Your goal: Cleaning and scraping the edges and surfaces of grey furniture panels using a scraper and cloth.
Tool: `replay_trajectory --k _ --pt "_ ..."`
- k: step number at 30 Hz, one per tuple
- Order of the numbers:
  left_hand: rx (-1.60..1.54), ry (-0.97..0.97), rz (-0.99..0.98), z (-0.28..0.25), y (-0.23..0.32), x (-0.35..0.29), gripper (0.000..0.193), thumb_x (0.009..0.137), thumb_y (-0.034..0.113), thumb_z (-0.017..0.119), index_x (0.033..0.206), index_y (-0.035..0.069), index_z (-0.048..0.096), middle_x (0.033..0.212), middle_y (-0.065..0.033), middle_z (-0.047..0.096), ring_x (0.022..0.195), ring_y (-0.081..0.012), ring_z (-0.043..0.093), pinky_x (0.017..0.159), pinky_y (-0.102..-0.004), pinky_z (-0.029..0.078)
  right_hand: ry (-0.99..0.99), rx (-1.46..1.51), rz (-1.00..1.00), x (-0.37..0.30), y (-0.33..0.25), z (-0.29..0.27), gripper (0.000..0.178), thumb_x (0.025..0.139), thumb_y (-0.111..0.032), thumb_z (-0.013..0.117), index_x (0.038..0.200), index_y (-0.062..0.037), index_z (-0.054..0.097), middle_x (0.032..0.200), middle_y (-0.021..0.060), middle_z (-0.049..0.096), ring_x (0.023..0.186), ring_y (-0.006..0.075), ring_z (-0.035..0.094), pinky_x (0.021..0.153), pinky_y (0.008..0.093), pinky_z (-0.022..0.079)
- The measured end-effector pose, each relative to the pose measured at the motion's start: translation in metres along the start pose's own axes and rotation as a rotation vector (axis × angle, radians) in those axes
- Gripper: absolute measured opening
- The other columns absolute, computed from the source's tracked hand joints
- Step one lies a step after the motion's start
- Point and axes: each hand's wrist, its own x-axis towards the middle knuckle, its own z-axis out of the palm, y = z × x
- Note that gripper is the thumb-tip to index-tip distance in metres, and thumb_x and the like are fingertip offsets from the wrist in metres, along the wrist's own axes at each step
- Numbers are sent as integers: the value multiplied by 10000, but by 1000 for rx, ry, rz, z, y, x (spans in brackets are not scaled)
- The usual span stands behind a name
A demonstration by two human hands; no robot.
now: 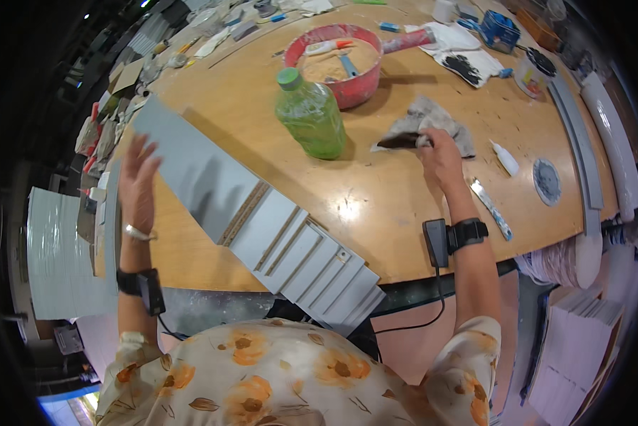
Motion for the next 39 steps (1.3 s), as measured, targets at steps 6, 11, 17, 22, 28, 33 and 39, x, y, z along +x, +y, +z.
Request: replay_trajectory --k 6,11,17,22,28,33,39 --pt "122 -615 -23 83 -7 54 952 715 227 758 1429 16 164 1461 -155 244 1299 -306 337 1006 -415 370 319 734 305 14 -135 -34 321 860 -191 583 1096 25 576 986 25 600 881 106 521 793 247 417" --pt "192 -867 83 133 -32 78 1118 653 323 809 1440 23 74 1466 -185 220 1322 -321 297 1037 -431 330 368 847 339 -40 -179 -57 293 854 -159 574 1079 28 564 976 41 606 880 109 532 795 241 416" --pt "-74 -820 225 182 -65 80 1006 576 107 844 1373 38 234 1285 -113 450 1199 -222 444 1032 -369 355 318 992 704 -89 -180 -40 269 850 -108 577 1083 21 541 922 62 615 831 139 595 757 280 486" --pt "-202 -895 157 187 -69 88 934 577 106 832 1329 35 283 1260 -110 472 1168 -207 468 1001 -343 384 319 1355 702 -110 -187 -18 255 851 -82 564 1079 32 552 965 97 630 849 167 620 775 306 512" --pt "128 -742 547 198 -22 65 749 561 152 811 1196 42 428 1094 -133 508 1023 -282 519 894 -373 427 337 1456 728 -125 -177 -30 239 874 -94 515 1062 43 568 987 101 636 857 165 619 779 300 504" --pt "427 -826 1004 197 39 36 590 589 89 706 1129 32 476 976 -160 483 908 -342 495 764 -414 410 501 1397 650 -122 -192 -33 230 889 -123 510 1026 45 588 939 74 636 824 126 600 748 255 478" --pt "664 -887 1079 206 52 13 521 587 31 660 1076 29 481 940 -139 479 899 -321 485 748 -402 389 457 1228 590 -120 -198 -24 248 894 -186 528 989 27 613 857 13 617 754 65 539 686 214 438"
